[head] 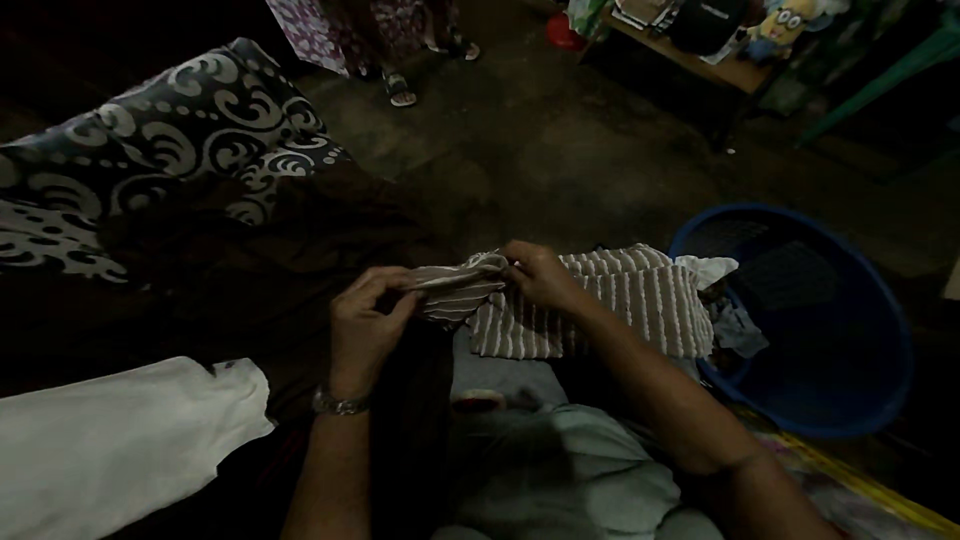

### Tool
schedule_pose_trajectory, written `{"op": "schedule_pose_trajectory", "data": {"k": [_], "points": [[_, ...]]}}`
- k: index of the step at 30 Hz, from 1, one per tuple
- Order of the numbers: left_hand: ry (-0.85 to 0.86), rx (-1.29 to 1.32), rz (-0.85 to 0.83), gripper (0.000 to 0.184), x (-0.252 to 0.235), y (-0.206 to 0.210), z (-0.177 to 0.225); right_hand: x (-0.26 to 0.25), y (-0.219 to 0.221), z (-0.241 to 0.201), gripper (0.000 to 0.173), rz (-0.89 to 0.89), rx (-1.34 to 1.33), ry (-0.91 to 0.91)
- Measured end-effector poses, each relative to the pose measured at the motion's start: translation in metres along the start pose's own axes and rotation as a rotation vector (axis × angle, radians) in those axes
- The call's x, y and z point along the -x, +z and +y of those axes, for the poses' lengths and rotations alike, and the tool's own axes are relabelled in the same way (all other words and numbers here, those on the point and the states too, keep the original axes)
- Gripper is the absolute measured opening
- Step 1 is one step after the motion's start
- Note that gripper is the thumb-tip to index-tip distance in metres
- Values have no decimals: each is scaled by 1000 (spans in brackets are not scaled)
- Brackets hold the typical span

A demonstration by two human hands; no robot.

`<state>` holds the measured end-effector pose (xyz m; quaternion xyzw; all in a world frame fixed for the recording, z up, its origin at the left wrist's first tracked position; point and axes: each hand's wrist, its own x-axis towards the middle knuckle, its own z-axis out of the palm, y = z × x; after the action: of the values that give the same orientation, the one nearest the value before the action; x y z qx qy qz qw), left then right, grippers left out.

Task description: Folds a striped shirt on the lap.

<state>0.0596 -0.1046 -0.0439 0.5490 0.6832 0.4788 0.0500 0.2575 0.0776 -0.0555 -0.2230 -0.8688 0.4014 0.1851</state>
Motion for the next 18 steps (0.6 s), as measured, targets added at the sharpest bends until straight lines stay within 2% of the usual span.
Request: {"op": "schedule_pose_trajectory", "data": {"k": [1, 3, 4, 5, 6, 9, 10, 12, 13, 16, 18], "points": [[50, -20, 9, 14, -4, 6, 2, -2, -1, -3, 35, -26, 102, -24], [116, -69, -25, 17, -12, 17, 10, -6, -2, -13, 79, -63, 280, -101], [127, -69, -61, 21, -15, 21, 16, -7, -2, -20, 89, -74, 325, -151], [131, -51, -94, 25, -18, 25, 21, -9, -1, -26, 89, -89, 352, -207], [134, -18, -117, 28, -19, 28, 24, -11, -1, -31, 80, -119, 366, -248], [126, 57, -106, 37, -19, 36, 22, -19, -4, -34, 31, -148, 341, -301], [93, 30, -122, 48, -18, 38, 18, -22, -6, -29, 21, -133, 344, -325], [5, -95, -190, 74, -13, 44, 3, -25, -9, -18, 15, -114, 313, -376], [-15, -162, -220, 73, -10, 46, -6, -25, -10, -14, 15, -109, 288, -391], [-95, -273, -267, 42, -3, 40, -19, -24, -21, -9, 20, -90, 240, -361], [-136, -220, -194, 23, 0, 29, -20, -24, -28, -3, 22, -49, 204, -338]]}}
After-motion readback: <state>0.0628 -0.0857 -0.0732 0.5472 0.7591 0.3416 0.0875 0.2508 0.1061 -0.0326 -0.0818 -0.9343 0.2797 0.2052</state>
